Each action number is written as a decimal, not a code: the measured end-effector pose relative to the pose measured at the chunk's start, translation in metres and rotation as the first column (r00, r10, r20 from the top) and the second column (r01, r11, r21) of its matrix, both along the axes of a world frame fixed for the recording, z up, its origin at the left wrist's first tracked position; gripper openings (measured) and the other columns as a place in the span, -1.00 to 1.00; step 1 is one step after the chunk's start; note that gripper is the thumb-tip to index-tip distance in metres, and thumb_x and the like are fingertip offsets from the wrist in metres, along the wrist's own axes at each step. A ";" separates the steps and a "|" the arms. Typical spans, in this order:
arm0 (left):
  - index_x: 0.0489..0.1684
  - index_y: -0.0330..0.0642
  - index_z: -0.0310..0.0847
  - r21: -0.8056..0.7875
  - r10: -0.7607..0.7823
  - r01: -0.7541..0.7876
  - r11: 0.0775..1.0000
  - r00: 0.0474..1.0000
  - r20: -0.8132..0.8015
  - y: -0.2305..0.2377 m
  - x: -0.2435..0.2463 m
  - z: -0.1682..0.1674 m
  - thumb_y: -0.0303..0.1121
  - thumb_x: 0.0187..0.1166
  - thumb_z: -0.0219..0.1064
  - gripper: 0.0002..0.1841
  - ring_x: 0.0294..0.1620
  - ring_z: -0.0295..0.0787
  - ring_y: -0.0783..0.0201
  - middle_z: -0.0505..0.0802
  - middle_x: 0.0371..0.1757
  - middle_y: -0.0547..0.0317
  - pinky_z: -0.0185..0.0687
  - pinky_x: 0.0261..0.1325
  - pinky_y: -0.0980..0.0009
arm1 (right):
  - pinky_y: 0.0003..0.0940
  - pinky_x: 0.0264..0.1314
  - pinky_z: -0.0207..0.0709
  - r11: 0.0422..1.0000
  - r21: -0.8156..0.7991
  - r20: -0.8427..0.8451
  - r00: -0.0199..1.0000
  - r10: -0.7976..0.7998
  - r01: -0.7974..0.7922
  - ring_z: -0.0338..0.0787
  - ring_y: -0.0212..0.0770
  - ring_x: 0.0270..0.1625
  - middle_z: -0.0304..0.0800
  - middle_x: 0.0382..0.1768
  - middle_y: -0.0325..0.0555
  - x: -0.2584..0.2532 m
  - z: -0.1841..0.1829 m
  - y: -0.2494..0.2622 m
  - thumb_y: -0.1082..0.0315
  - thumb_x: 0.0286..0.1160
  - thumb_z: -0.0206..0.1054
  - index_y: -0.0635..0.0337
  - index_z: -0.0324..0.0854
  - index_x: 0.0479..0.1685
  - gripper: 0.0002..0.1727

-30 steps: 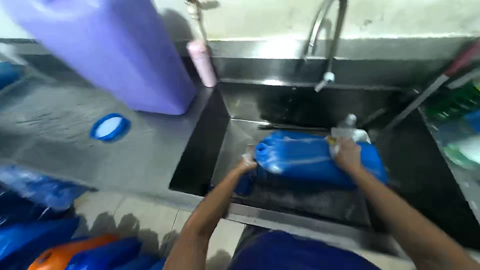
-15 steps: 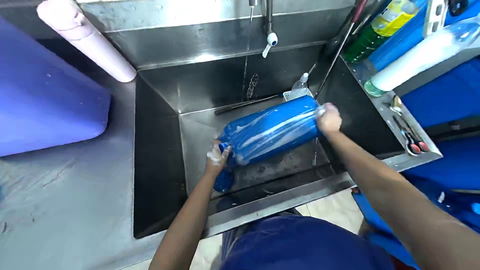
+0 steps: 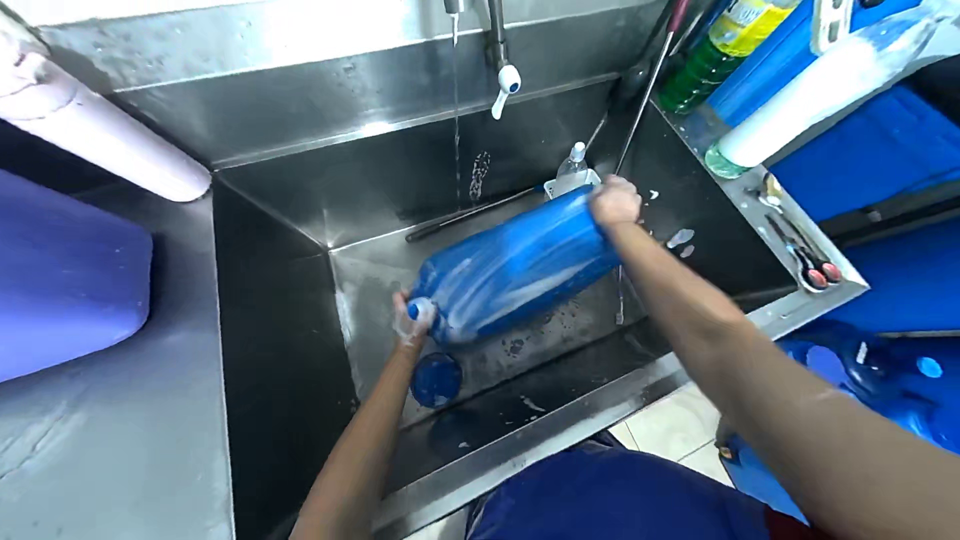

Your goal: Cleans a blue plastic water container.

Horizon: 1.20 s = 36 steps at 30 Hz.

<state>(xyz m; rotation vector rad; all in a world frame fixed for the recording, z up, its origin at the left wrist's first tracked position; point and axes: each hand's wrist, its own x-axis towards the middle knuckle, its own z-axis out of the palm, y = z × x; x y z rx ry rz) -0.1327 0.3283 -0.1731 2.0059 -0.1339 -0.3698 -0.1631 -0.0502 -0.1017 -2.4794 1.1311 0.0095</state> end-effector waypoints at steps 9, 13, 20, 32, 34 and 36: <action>0.30 -0.12 0.53 0.092 0.257 -0.240 0.966 0.882 -0.395 -0.015 0.080 0.013 0.02 0.90 -0.22 -0.49 -0.21 0.65 0.35 0.72 -0.10 0.15 0.61 -0.13 0.32 | 0.18 0.45 0.58 0.922 -0.050 0.442 0.820 0.364 -0.383 0.80 0.22 0.31 0.85 0.17 0.26 0.033 -0.076 0.054 0.26 0.76 0.13 0.31 0.77 0.27 -0.60; 0.69 -0.40 0.26 0.220 0.351 -0.283 0.934 0.848 -0.396 -0.003 0.034 -0.021 -0.06 0.94 -0.26 -0.39 0.21 0.71 -0.03 0.67 0.37 -0.34 0.59 0.34 0.03 | 0.42 0.69 0.16 0.928 0.227 0.100 0.955 0.280 -0.296 0.38 0.43 0.68 0.47 0.59 0.39 0.056 -0.160 -0.019 0.23 0.82 0.01 0.35 0.48 0.58 -0.49; 0.14 -0.35 0.50 0.244 0.635 -0.659 0.712 0.454 -0.625 -0.018 -0.047 0.023 -0.21 0.89 -0.08 -0.64 -0.27 0.69 0.24 0.72 -0.21 0.02 0.68 -0.16 0.25 | 0.45 0.68 0.13 0.822 0.266 0.120 0.863 0.490 -0.504 0.38 0.46 0.66 0.48 0.56 0.44 0.051 -0.120 0.098 0.27 0.76 0.11 0.39 0.46 0.59 -0.48; 0.18 -0.33 0.52 0.198 0.665 -0.686 0.701 0.527 -0.530 -0.041 -0.052 0.055 -0.32 0.83 -0.01 -0.72 -0.26 0.75 0.36 0.76 -0.21 0.11 0.73 -0.16 0.36 | 0.40 0.68 0.14 0.863 0.269 0.122 0.904 0.410 -0.427 0.41 0.35 0.69 0.50 0.59 0.33 0.086 -0.126 0.050 0.26 0.82 -0.01 0.33 0.49 0.58 -0.50; 0.18 -0.32 0.52 0.174 0.659 -0.688 0.704 0.543 -0.520 -0.045 -0.047 0.049 -0.31 0.85 -0.04 -0.70 -0.26 0.75 0.38 0.77 -0.21 0.13 0.74 -0.17 0.37 | 0.36 0.71 0.15 0.756 0.176 0.371 0.754 0.543 -0.631 0.32 0.32 0.74 0.43 0.65 0.30 0.030 -0.095 0.148 0.34 0.71 0.14 0.32 0.44 0.64 -0.47; 0.15 -0.32 0.53 0.139 0.655 -0.698 0.703 0.559 -0.509 -0.043 -0.042 0.048 -0.30 0.86 -0.06 -0.69 -0.28 0.75 0.39 0.77 -0.24 0.14 0.73 -0.17 0.38 | 0.23 0.67 0.35 0.576 0.126 0.584 0.530 0.615 -0.808 0.52 0.28 0.64 0.63 0.51 0.27 -0.029 -0.079 0.198 0.41 0.59 0.29 0.34 0.62 0.46 -0.54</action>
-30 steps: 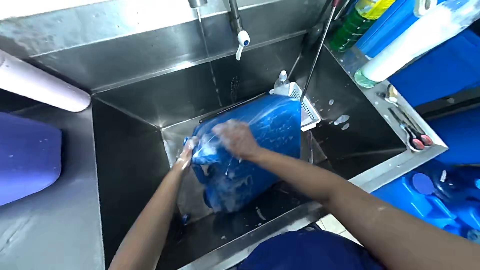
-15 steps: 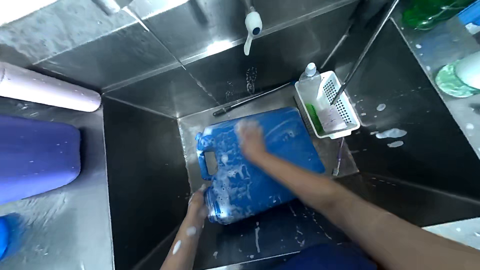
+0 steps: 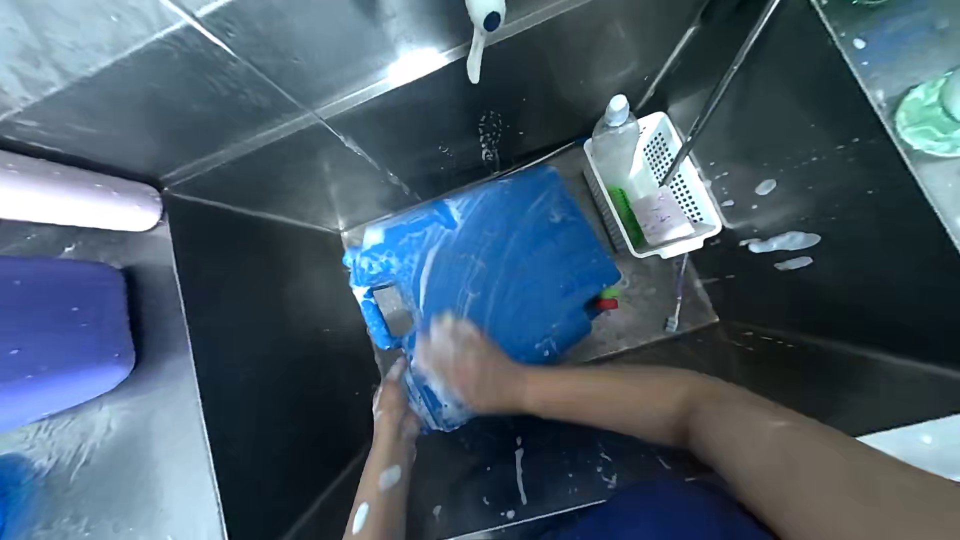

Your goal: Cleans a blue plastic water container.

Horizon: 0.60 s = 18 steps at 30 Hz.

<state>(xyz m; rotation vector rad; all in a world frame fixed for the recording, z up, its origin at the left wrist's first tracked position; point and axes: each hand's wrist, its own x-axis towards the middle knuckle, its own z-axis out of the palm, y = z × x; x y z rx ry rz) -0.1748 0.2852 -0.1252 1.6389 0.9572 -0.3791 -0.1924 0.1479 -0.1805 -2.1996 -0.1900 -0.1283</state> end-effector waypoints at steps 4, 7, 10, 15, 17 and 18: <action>0.19 -0.29 0.47 -0.032 0.045 -0.045 0.998 0.999 0.014 0.001 0.002 -0.001 -0.31 0.85 -0.11 -0.70 -0.22 0.74 0.39 0.74 -0.19 0.15 0.73 -0.13 0.37 | 0.18 0.66 0.36 0.997 -0.064 -0.213 0.975 -0.059 0.046 0.54 0.30 0.60 0.54 0.53 0.39 0.024 -0.061 -0.133 0.40 0.68 0.20 0.44 0.54 0.49 -0.54; 0.32 -0.32 0.43 -0.052 0.072 -0.071 0.996 0.997 0.030 -0.006 0.009 -0.007 -0.30 0.87 -0.13 -0.66 -0.11 0.71 0.32 0.71 -0.05 0.06 0.69 -0.02 0.31 | 0.37 0.65 0.25 0.873 -0.251 -0.427 0.762 -0.487 0.418 0.34 0.49 0.67 0.26 0.67 0.50 0.076 -0.084 -0.192 0.22 0.84 -0.05 0.42 0.30 0.69 -0.42; 0.23 -0.28 0.46 -0.074 0.117 -0.113 0.991 0.992 0.048 -0.008 0.010 -0.013 -0.29 0.87 -0.12 -0.68 -0.17 0.72 0.34 0.72 -0.13 0.12 0.71 -0.08 0.32 | 0.49 0.50 0.32 0.932 -0.248 -0.349 0.874 -0.340 0.264 0.49 0.51 0.53 0.53 0.43 0.53 0.044 -0.024 -0.081 0.26 0.75 0.11 0.37 0.41 0.62 -0.46; 0.45 -0.44 0.30 0.005 -0.332 0.333 0.943 0.938 0.100 0.018 -0.015 0.005 -0.41 0.76 -0.03 -0.61 -0.06 0.74 0.52 0.73 0.02 0.11 0.71 0.08 0.52 | 0.30 0.35 0.57 0.992 -0.116 -0.168 0.983 -0.070 0.050 0.79 0.34 0.27 0.83 0.15 0.35 -0.005 -0.041 -0.088 0.41 0.44 0.41 0.40 0.77 0.16 -0.65; 0.39 -0.59 0.33 0.131 -0.539 0.527 0.840 0.838 0.085 0.019 -0.029 0.010 -0.36 0.66 0.07 -0.54 -0.11 0.70 0.64 0.73 -0.05 0.12 0.64 0.08 0.61 | 0.35 0.55 0.39 0.937 -0.165 -0.472 0.809 -0.349 0.308 0.61 0.44 0.48 0.61 0.38 0.52 0.026 -0.076 -0.179 0.40 0.69 0.21 0.54 0.52 0.43 -0.56; 0.21 -0.58 0.45 0.170 -0.560 0.540 0.824 0.821 0.109 0.010 -0.034 0.011 -0.34 0.61 0.08 -0.59 -0.21 0.69 0.68 0.74 -0.20 0.22 0.64 0.00 0.63 | 0.37 0.54 0.40 0.880 -0.221 -0.558 0.686 -0.468 0.420 0.56 0.45 0.52 0.53 0.46 0.53 0.041 -0.090 -0.208 0.34 0.76 0.09 0.49 0.40 0.53 -0.51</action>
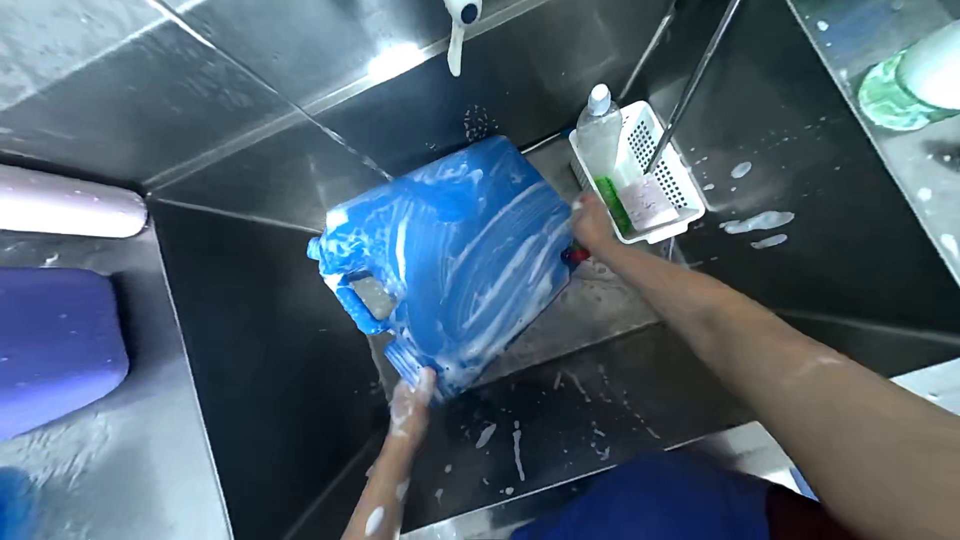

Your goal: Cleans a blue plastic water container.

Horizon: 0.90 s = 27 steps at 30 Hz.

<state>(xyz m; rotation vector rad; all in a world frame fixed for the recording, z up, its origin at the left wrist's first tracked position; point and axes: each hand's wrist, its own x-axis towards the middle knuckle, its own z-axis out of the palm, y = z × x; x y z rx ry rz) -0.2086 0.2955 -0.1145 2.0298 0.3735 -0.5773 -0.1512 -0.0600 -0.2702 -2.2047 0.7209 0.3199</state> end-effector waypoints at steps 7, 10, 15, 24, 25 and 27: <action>-0.21 -0.10 0.58 -0.440 0.143 -0.141 0.887 0.989 -0.028 -0.084 -0.022 0.091 -0.44 0.74 -0.16 -0.68 -0.36 0.79 0.61 0.82 -0.45 0.49 0.77 -0.20 0.56 | 0.19 0.22 0.55 0.894 0.044 0.666 0.680 0.306 -0.446 0.73 0.25 0.20 0.79 0.07 0.26 -0.087 0.207 0.135 0.19 0.51 0.34 0.34 0.69 0.16 -0.59; -0.21 -0.03 0.50 -0.526 0.334 -0.373 0.764 0.927 -0.172 -0.075 -0.007 0.126 -0.40 0.83 -0.20 -0.69 -0.39 0.81 0.49 0.79 -0.47 0.37 0.79 -0.33 0.47 | 0.14 0.13 0.64 0.899 -0.298 0.723 0.538 0.433 -0.322 0.85 0.16 0.09 0.89 -0.04 0.14 -0.109 0.215 0.115 0.38 0.38 0.32 0.28 0.80 -0.01 -0.72; -0.28 -0.06 0.39 -0.647 0.497 -0.606 0.463 0.782 -0.376 -0.055 0.016 0.066 -0.34 0.81 -0.24 -0.70 -0.51 0.74 0.39 0.71 -0.54 0.27 0.71 -0.46 0.41 | 0.59 0.38 0.32 0.918 -0.375 0.297 0.921 0.251 -0.129 0.51 0.53 0.51 0.56 0.41 0.49 -0.054 0.172 0.034 0.21 0.62 0.24 0.42 0.55 0.41 -0.49; 0.61 -0.44 0.32 -0.212 0.075 -0.083 0.974 0.996 -0.043 0.011 0.018 0.020 -0.18 0.95 -0.21 -0.47 0.44 0.62 -0.03 0.63 0.46 -0.34 0.53 0.50 0.05 | 0.38 0.36 0.51 0.964 -0.251 0.242 0.959 0.147 -0.084 0.68 0.38 0.39 0.68 0.32 0.39 -0.069 0.169 0.070 0.30 0.54 0.36 0.34 0.57 0.40 -0.52; 0.63 -0.48 0.29 -0.149 0.056 -0.061 0.987 0.998 -0.034 0.017 0.016 0.005 -0.15 0.96 -0.25 -0.43 0.54 0.54 -0.12 0.55 0.54 -0.43 0.43 0.58 -0.02 | 0.45 0.33 0.49 0.959 -0.284 0.201 0.978 0.051 0.008 0.67 0.43 0.39 0.66 0.32 0.42 -0.066 0.165 0.050 0.24 0.52 0.35 0.34 0.53 0.40 -0.48; 0.57 -0.52 0.36 -0.066 0.025 -0.024 0.998 1.000 0.012 0.029 0.025 -0.006 -0.13 0.96 -0.28 -0.41 0.55 0.53 -0.14 0.57 0.52 -0.45 0.41 0.59 -0.04 | 0.39 0.54 0.37 0.944 -0.330 0.255 0.964 0.078 0.010 0.57 0.41 0.51 0.61 0.41 0.43 -0.067 0.158 0.088 0.13 0.53 0.40 0.40 0.52 0.45 -0.39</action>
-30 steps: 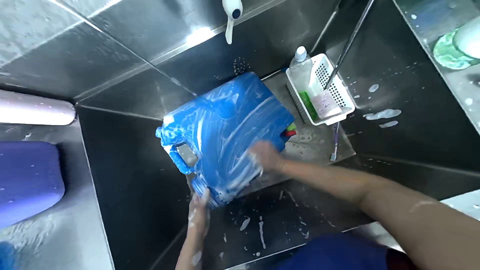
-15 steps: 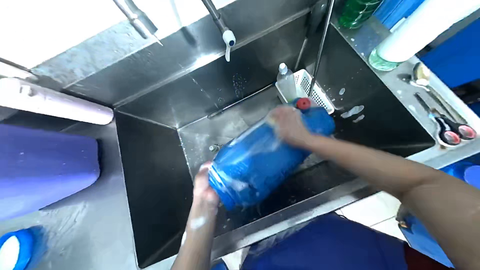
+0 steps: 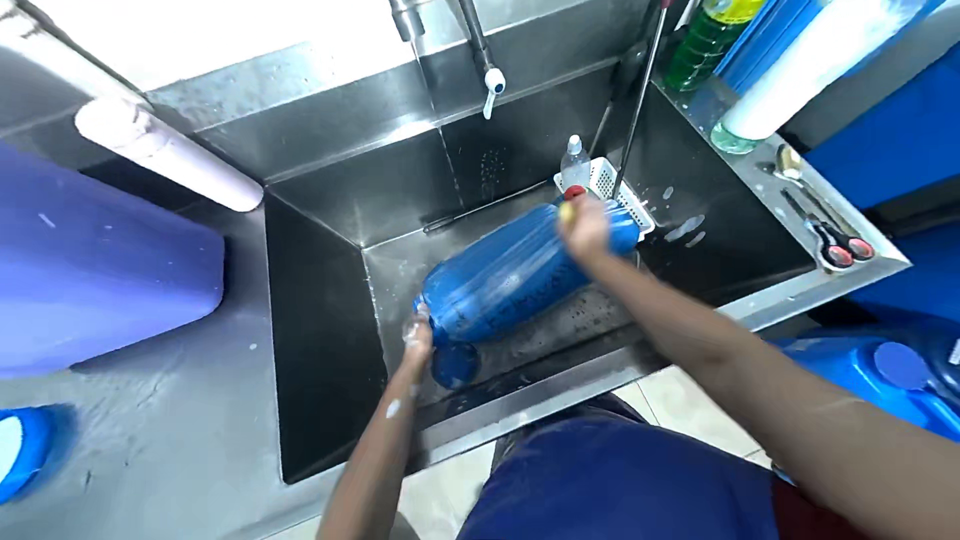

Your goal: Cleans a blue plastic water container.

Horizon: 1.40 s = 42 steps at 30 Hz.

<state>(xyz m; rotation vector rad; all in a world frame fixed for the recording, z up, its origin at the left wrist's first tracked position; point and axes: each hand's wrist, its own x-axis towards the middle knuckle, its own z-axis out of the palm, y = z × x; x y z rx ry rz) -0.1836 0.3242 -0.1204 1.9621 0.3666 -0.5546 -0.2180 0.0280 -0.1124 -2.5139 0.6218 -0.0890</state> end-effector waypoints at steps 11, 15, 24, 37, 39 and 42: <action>0.38 -0.51 0.56 0.269 -0.073 0.034 0.962 0.988 0.136 0.066 0.048 0.008 -0.21 0.93 -0.12 -0.50 0.43 0.61 -0.20 0.69 0.36 -0.47 0.37 0.53 -0.16 | 0.66 0.71 -0.61 0.888 0.085 -0.308 0.836 0.455 -0.452 -0.24 0.27 0.94 0.02 0.89 0.03 -0.046 -0.005 -0.007 -0.37 0.58 0.19 0.19 0.64 0.48 -0.18; 0.42 -0.54 0.51 0.293 -0.103 0.065 0.954 0.988 0.118 0.069 0.051 0.008 -0.24 0.93 -0.15 -0.50 0.47 0.57 -0.19 0.66 0.40 -0.49 0.34 0.54 -0.15 | 0.66 0.70 -0.48 0.867 0.289 -0.188 0.864 0.466 -0.405 -0.22 0.32 0.92 -0.04 0.89 0.17 -0.079 0.005 -0.033 -0.04 0.50 0.47 0.18 0.77 0.28 -0.46; 0.50 -0.31 0.38 0.089 -0.090 0.083 0.993 0.993 0.072 0.093 0.053 -0.005 -0.11 0.86 -0.33 -0.44 0.15 0.68 0.46 0.72 0.20 0.11 0.59 0.30 0.34 | 0.34 0.18 0.62 0.921 0.178 -0.040 0.933 0.357 -0.345 0.81 0.36 0.05 0.80 -0.04 0.42 -0.046 -0.044 -0.143 0.54 0.48 0.37 0.50 0.79 -0.16 -0.85; 0.11 -0.29 0.52 -0.422 0.215 -0.328 0.845 0.932 -0.293 -0.070 0.077 0.106 -0.24 0.90 -0.08 -0.67 -0.34 0.63 0.29 0.69 -0.27 0.09 0.62 -0.22 0.34 | 0.35 0.55 0.40 0.631 0.101 0.305 0.628 0.716 -0.769 0.64 0.40 0.45 0.68 0.37 0.42 0.073 0.057 0.066 -0.09 0.34 0.55 0.41 0.53 0.50 -0.15; 0.09 -0.29 0.54 -0.396 0.207 -0.286 0.873 0.951 -0.230 -0.065 0.081 0.105 -0.27 0.89 -0.04 -0.70 -0.38 0.66 0.32 0.71 -0.31 0.12 0.64 -0.25 0.38 | 0.32 0.49 0.49 0.707 -0.020 0.356 0.656 0.666 -0.707 0.73 0.34 0.42 0.77 0.34 0.28 0.089 0.044 0.080 0.17 0.57 0.37 0.28 0.62 0.49 -0.45; 0.27 -0.32 0.53 -0.327 0.304 -0.338 0.882 0.940 -0.152 -0.041 0.083 0.074 -0.19 0.89 -0.01 -0.63 -0.22 0.71 0.23 0.75 -0.15 0.01 0.68 -0.09 0.26 | 0.39 0.56 0.35 0.944 0.052 0.141 0.938 0.315 -0.325 0.60 0.50 0.49 0.63 0.39 0.52 0.112 -0.009 -0.027 0.28 0.76 0.10 0.45 0.54 0.48 -0.52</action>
